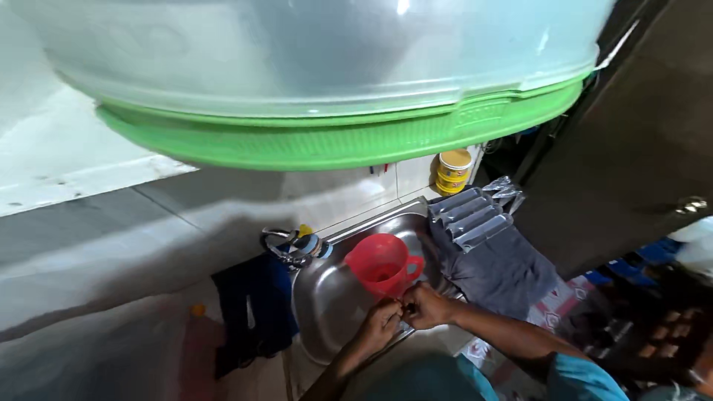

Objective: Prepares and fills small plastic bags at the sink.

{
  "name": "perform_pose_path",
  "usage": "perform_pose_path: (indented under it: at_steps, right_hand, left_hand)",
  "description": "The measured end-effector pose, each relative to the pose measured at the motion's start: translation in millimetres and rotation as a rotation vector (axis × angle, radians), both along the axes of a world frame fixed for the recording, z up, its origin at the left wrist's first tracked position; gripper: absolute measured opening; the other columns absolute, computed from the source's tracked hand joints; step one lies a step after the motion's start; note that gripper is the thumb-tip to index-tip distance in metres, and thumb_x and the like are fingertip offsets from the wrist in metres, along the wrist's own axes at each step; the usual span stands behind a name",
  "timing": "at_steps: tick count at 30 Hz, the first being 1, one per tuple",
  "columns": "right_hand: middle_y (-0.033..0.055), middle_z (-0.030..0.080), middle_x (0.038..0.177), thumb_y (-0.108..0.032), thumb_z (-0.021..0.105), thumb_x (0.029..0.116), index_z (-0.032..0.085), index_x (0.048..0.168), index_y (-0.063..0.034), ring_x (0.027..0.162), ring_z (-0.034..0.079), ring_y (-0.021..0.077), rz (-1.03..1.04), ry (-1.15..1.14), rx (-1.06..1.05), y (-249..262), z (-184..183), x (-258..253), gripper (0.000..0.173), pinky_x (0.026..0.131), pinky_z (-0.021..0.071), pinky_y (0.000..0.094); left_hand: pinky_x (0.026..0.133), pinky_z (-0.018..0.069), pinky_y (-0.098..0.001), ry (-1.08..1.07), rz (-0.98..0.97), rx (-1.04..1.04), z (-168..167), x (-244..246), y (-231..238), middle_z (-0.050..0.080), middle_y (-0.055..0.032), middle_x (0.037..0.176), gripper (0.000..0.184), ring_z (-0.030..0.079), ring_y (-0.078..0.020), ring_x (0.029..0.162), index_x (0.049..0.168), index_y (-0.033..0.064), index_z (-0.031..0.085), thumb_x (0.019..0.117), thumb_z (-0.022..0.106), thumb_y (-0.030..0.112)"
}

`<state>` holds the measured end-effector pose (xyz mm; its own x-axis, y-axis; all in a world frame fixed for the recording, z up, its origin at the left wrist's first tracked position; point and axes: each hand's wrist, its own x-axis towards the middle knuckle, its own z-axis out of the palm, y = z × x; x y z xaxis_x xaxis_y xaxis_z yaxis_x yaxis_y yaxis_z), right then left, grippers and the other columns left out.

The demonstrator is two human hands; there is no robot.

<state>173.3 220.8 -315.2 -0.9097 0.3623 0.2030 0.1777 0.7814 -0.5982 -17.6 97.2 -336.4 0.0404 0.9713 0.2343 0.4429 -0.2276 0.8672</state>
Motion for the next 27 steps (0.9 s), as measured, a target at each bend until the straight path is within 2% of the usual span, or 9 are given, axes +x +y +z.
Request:
perform_pose_path:
  at_steps: [3,5,8,11,15,19,21,25,27]
  right_hand:
    - [-0.0046,0.069,0.093,-0.042,0.063,0.0913,0.070,0.091,-0.0217,0.100,0.064,0.0151,0.083,-0.056,0.478,-3,22,4,0.022,0.103,0.0463,0.0439]
    - [-0.0048,0.069,0.098,-0.040,0.061,0.0931,0.070,0.097,-0.0213,0.105,0.063,0.0140,-0.018,-0.028,0.454,-7,13,5,0.021,0.104,0.0438,0.0428]
    - [-0.0024,0.070,0.081,-0.028,0.068,0.0928,0.071,0.094,-0.0137,0.072,0.068,0.0082,-0.279,-0.013,-0.459,-11,-8,3,0.015,0.069,0.0602,0.0329]
    - [0.0041,0.070,0.082,-0.026,0.070,0.0926,0.071,0.100,-0.0101,0.071,0.069,0.0174,-0.342,-0.062,-1.098,-9,-23,5,0.018,0.067,0.0606,0.0395]
    - [0.0006,0.067,0.083,-0.028,0.067,0.0932,0.068,0.092,-0.0110,0.079,0.066,0.0113,-0.149,-0.061,-0.163,-11,-14,10,0.017,0.076,0.0572,0.0332]
    - [0.0084,0.068,0.102,-0.021,0.051,0.1020,0.065,0.101,-0.0101,0.103,0.065,0.0292,-0.024,-0.166,0.808,-3,5,26,0.018,0.095,0.0518,0.0527]
    - [0.0057,0.068,0.104,-0.024,0.054,0.0998,0.065,0.104,-0.0114,0.104,0.065,0.0257,-0.146,-0.115,0.710,-2,5,33,0.017,0.093,0.0514,0.0510]
    - [-0.0028,0.066,0.133,-0.035,0.070,0.0938,0.044,0.155,-0.0192,0.116,0.065,0.0074,-0.241,0.000,-0.248,-8,14,38,0.068,0.103,0.0554,0.0343]
    - [-0.0039,0.070,0.104,-0.039,0.065,0.0984,0.070,0.120,-0.0179,0.096,0.067,0.0067,-0.291,0.057,-0.240,-6,-10,36,0.031,0.089,0.0580,0.0316]
  left_hand:
    - [0.092,0.0570,-0.0338,-0.041,-0.018,-0.030,7,-1,4,0.073,0.0015,0.096,0.014,0.068,-0.0123,0.097,0.093,0.0129,0.075,0.0974,0.062,0.013]
    - [0.092,0.0566,-0.0349,-0.059,-0.004,-0.005,11,-3,8,0.073,0.0011,0.095,0.013,0.068,-0.0128,0.096,0.092,0.0122,0.075,0.0974,0.063,0.013]
    - [0.095,0.0571,-0.0361,-0.055,-0.007,0.024,2,-7,11,0.074,0.0006,0.101,0.015,0.069,-0.0138,0.101,0.093,0.0124,0.075,0.0961,0.061,0.010]
    - [0.098,0.0563,-0.0355,-0.049,-0.037,0.017,-3,-8,8,0.074,0.0019,0.104,0.016,0.068,-0.0134,0.105,0.096,0.0142,0.076,0.0978,0.061,0.011]
    - [0.096,0.0554,-0.0343,-0.014,-0.053,-0.006,0,-5,9,0.073,0.0015,0.099,0.015,0.068,-0.0126,0.102,0.092,0.0128,0.075,0.0973,0.061,0.012]
    - [0.091,0.0561,-0.0328,-0.030,-0.055,-0.022,7,-2,15,0.071,0.0019,0.096,0.013,0.067,-0.0112,0.097,0.091,0.0128,0.073,0.0972,0.062,0.013]
    - [0.096,0.0561,-0.0337,-0.064,-0.061,-0.017,5,1,19,0.073,0.0021,0.103,0.015,0.067,-0.0119,0.103,0.098,0.0139,0.075,0.0993,0.060,0.013]
    - [0.096,0.0566,-0.0330,-0.078,-0.033,-0.025,2,6,21,0.073,0.0020,0.107,0.016,0.068,-0.0114,0.104,0.100,0.0136,0.075,0.0995,0.058,0.012]
    - [0.096,0.0567,-0.0333,-0.107,-0.038,-0.032,3,7,21,0.073,0.0015,0.107,0.015,0.068,-0.0118,0.104,0.100,0.0131,0.075,0.0995,0.060,0.012]
